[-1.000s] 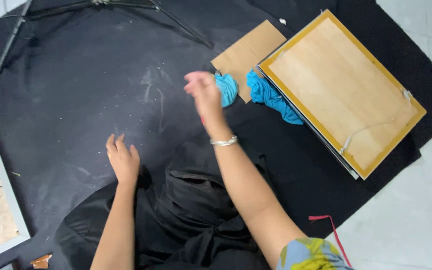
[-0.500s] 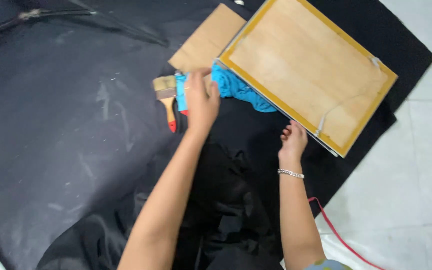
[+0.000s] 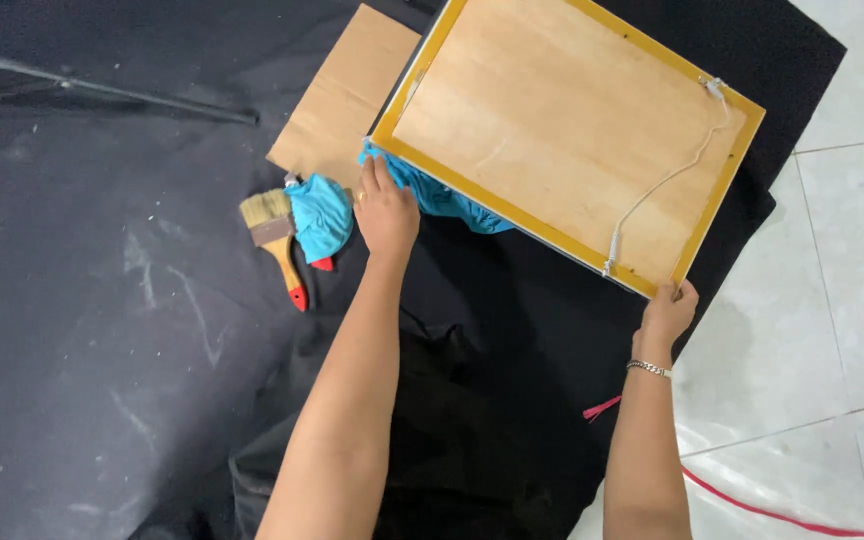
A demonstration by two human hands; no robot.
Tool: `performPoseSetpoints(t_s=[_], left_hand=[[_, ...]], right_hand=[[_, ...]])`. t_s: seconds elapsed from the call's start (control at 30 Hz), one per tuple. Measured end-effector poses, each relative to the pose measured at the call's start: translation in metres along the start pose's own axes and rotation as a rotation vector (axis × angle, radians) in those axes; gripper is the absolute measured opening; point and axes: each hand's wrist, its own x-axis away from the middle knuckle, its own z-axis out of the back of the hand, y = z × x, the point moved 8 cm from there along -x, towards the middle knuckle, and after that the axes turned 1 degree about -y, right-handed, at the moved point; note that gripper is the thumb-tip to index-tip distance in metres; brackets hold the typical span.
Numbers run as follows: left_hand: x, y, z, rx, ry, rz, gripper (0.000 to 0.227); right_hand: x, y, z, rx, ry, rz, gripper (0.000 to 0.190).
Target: Dusting the back of picture frames with a brush and adjusting the hanging wires.
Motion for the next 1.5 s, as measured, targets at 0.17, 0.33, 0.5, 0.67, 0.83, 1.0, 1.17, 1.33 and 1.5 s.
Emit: performPoseSetpoints(t_s=[0.17, 0.33, 0.5, 0.67, 0.83, 1.0, 1.17, 1.33, 1.5], left_hand=[[-0.022, -0.028, -0.053, 0.139, -0.008, 0.037, 0.078], [-0.044, -0.042, -0.078, 0.349, -0.071, 0.052, 0.079], [-0.056, -0.056, -0.089, 0.737, -0.040, 0.213, 0.076], [-0.052, -0.044, -0.053, 1.007, -0.001, 0.455, 0.064], [-0.038, -0.054, -0.043, 1.161, 0.034, 0.700, 0.058], [-0.027, -0.043, -0.019, 0.668, -0.158, 0.558, 0.040], [-0.021, -0.028, 0.028, 0.364, 0.167, 0.193, 0.042], [-0.004, -0.059, 0.060, 0.274, 0.158, 0.166, 0.042], [0.030, -0.095, 0.147, 0.310, 0.208, 0.209, 0.041]], right_hand=[[-0.005, -0.009, -0.001, 0.046, -0.078, -0.026, 0.037], [-0.004, -0.029, -0.004, 0.081, -0.123, -0.088, 0.039], [-0.027, -0.043, -0.013, 0.158, -0.220, -0.045, 0.052], [-0.063, -0.015, -0.013, 0.091, -0.176, -0.049, 0.040], [-0.059, -0.026, 0.002, 0.120, -0.047, -0.099, 0.052], [-0.033, -0.053, 0.030, 0.157, 0.035, -0.082, 0.036], [0.012, -0.059, 0.049, 0.085, 0.064, -0.140, 0.031], [0.043, -0.034, 0.054, 0.118, 0.041, -0.095, 0.046], [0.085, -0.061, 0.042, -0.001, -0.066, -0.013, 0.043]])
